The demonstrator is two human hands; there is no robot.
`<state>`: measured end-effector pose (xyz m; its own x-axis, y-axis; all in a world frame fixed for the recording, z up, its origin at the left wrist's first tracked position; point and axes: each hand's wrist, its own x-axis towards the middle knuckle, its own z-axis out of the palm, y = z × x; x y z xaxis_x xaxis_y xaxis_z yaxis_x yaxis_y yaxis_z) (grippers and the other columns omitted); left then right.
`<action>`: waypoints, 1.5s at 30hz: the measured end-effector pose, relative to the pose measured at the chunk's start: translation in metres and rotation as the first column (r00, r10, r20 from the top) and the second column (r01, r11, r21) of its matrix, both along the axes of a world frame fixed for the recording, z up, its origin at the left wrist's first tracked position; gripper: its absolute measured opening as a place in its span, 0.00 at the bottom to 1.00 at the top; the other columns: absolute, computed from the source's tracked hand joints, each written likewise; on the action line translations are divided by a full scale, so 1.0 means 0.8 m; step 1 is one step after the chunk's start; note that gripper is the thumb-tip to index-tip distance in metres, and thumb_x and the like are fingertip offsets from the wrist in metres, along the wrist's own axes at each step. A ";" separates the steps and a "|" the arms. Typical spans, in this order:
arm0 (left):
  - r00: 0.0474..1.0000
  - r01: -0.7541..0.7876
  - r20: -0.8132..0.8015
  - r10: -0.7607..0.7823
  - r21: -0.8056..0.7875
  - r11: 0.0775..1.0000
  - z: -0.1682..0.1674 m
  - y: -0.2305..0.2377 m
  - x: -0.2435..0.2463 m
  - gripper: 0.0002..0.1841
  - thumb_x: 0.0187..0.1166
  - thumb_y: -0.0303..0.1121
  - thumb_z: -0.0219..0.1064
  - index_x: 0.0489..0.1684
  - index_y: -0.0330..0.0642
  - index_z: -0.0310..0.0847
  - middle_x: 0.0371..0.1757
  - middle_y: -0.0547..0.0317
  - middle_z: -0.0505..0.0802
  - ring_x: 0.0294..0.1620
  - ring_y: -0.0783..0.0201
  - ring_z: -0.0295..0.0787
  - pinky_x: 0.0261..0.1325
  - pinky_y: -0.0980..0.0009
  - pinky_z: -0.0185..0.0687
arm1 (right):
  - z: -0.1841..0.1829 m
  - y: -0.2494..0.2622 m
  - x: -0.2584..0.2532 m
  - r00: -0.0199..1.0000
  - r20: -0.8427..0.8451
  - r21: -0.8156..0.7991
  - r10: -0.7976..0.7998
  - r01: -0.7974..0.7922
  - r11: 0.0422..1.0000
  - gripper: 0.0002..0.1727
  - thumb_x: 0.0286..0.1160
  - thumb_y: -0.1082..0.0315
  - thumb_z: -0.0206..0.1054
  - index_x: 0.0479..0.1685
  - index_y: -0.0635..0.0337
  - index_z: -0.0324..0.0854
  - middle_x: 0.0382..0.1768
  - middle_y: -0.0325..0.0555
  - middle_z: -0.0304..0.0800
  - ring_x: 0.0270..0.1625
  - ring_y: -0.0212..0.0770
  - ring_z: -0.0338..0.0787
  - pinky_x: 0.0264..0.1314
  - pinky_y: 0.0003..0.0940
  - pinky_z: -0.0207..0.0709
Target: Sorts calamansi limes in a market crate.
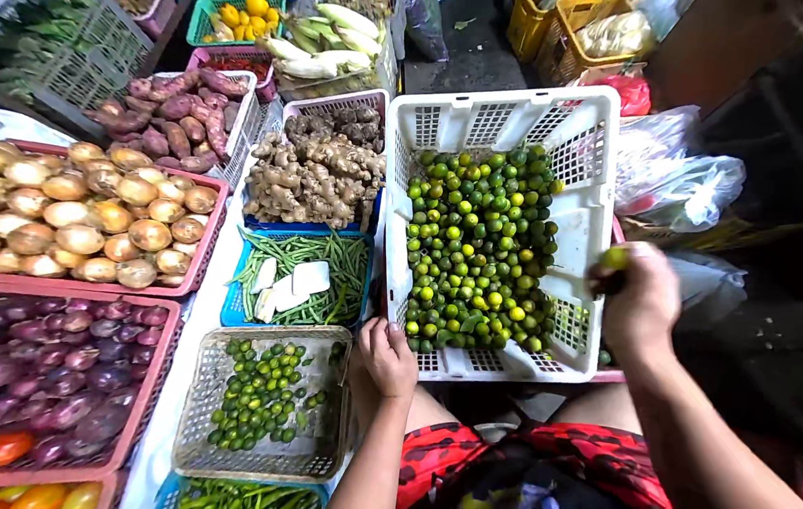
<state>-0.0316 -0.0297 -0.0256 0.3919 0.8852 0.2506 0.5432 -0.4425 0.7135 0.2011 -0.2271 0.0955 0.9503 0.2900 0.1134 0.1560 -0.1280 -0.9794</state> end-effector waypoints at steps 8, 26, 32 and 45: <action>1.000 0.010 0.026 -0.011 0.024 1.000 -0.008 0.001 0.001 0.18 0.88 0.37 0.55 0.53 0.31 0.88 0.62 0.42 0.88 0.66 0.55 0.85 0.72 0.65 0.79 | -0.013 -0.016 0.029 0.943 0.303 -0.586 0.139 0.069 0.808 0.22 0.77 0.59 0.67 0.64 0.64 0.84 0.62 0.65 0.80 0.49 0.53 0.87 0.49 0.50 0.84; 1.000 -0.016 0.013 0.016 0.019 1.000 -0.006 0.002 0.001 0.19 0.88 0.39 0.56 0.51 0.32 0.89 0.62 0.42 0.88 0.66 0.56 0.85 0.72 0.66 0.80 | -0.066 0.243 0.124 0.726 0.152 -0.970 0.671 -0.020 0.242 0.35 0.79 0.74 0.62 0.89 0.49 0.63 0.70 0.73 0.73 0.66 0.73 0.82 0.56 0.64 0.81; 1.000 -0.016 -0.003 0.017 0.025 1.000 -0.006 0.000 0.002 0.18 0.87 0.38 0.56 0.50 0.33 0.89 0.61 0.43 0.89 0.66 0.55 0.85 0.72 0.64 0.80 | -0.034 0.274 0.116 0.722 -0.016 -1.000 0.692 0.005 -0.028 0.25 0.81 0.78 0.60 0.78 0.69 0.67 0.64 0.76 0.77 0.54 0.74 0.88 0.45 0.66 0.84; 0.935 -0.028 -0.341 -0.092 -0.330 0.943 0.038 -0.024 -0.019 0.21 0.77 0.32 0.69 0.61 0.22 0.82 0.63 0.31 0.89 0.70 0.43 0.83 0.78 0.50 0.71 | 0.080 0.268 -0.168 0.270 -0.168 -0.434 0.948 -0.884 0.175 0.35 0.77 0.57 0.71 0.86 0.45 0.68 0.73 0.54 0.80 0.68 0.52 0.86 0.67 0.55 0.82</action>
<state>-0.0471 -0.0485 0.0045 0.4305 0.8788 -0.2056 0.7719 -0.2404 0.5886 0.0665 -0.0131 0.1596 -0.0426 0.9818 -0.1853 0.5289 -0.1352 -0.8378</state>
